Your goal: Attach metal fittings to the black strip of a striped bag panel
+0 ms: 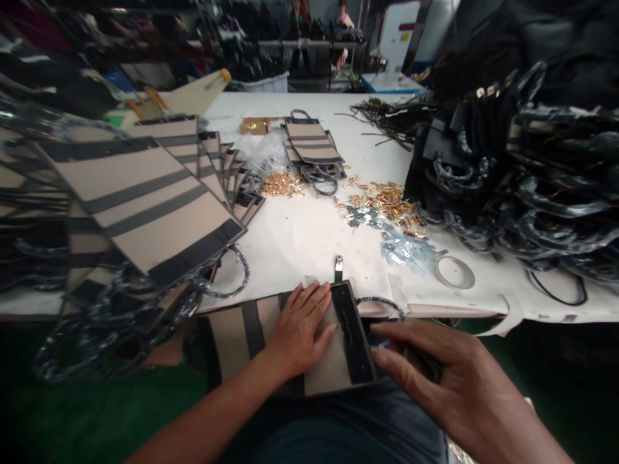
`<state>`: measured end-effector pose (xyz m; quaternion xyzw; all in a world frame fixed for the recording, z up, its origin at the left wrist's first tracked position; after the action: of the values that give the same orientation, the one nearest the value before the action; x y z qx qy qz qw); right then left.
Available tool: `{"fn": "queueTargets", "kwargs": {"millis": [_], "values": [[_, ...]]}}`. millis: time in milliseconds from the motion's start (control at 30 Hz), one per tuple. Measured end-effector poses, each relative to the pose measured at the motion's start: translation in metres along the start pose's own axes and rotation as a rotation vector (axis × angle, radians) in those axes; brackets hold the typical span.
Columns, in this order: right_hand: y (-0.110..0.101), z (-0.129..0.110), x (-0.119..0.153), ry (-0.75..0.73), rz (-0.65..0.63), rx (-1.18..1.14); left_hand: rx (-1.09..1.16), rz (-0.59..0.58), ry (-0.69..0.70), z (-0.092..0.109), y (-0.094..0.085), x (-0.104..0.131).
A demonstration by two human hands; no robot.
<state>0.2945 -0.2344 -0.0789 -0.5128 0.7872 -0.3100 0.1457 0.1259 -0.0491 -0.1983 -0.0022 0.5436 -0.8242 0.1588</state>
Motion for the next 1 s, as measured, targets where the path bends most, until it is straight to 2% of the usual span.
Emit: {"fn": "queueTargets", "kwargs": {"millis": [67,167,300,600,1000], "values": [[0.013,0.011,-0.019,-0.082,0.041,0.099,-0.001,-0.005,-0.015,0.000,-0.001,-0.001],[0.044,0.037,-0.048,-0.133,0.000,0.307,0.011,-0.035,-0.032,0.002,-0.004,-0.003],[0.071,0.063,-0.062,-0.146,0.041,0.504,0.029,-0.062,-0.036,0.004,-0.004,-0.006],[0.078,0.066,-0.058,-0.092,0.115,0.483,0.042,-0.062,-0.032,0.000,0.000,-0.007],[0.076,0.070,-0.058,-0.166,0.071,0.543,0.048,-0.107,-0.045,-0.004,-0.002,-0.010]]}}
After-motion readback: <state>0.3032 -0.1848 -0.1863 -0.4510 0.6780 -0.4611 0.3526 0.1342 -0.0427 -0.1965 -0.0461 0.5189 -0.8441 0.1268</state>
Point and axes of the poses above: each hand's wrist, its own x-axis away from the middle knuckle, its own y-axis out of the palm, z = x × y, the point moved 1 cm from there along -x, towards the middle knuckle, and after that the axes turned 7 degrees about -z, right-handed, at the moved point
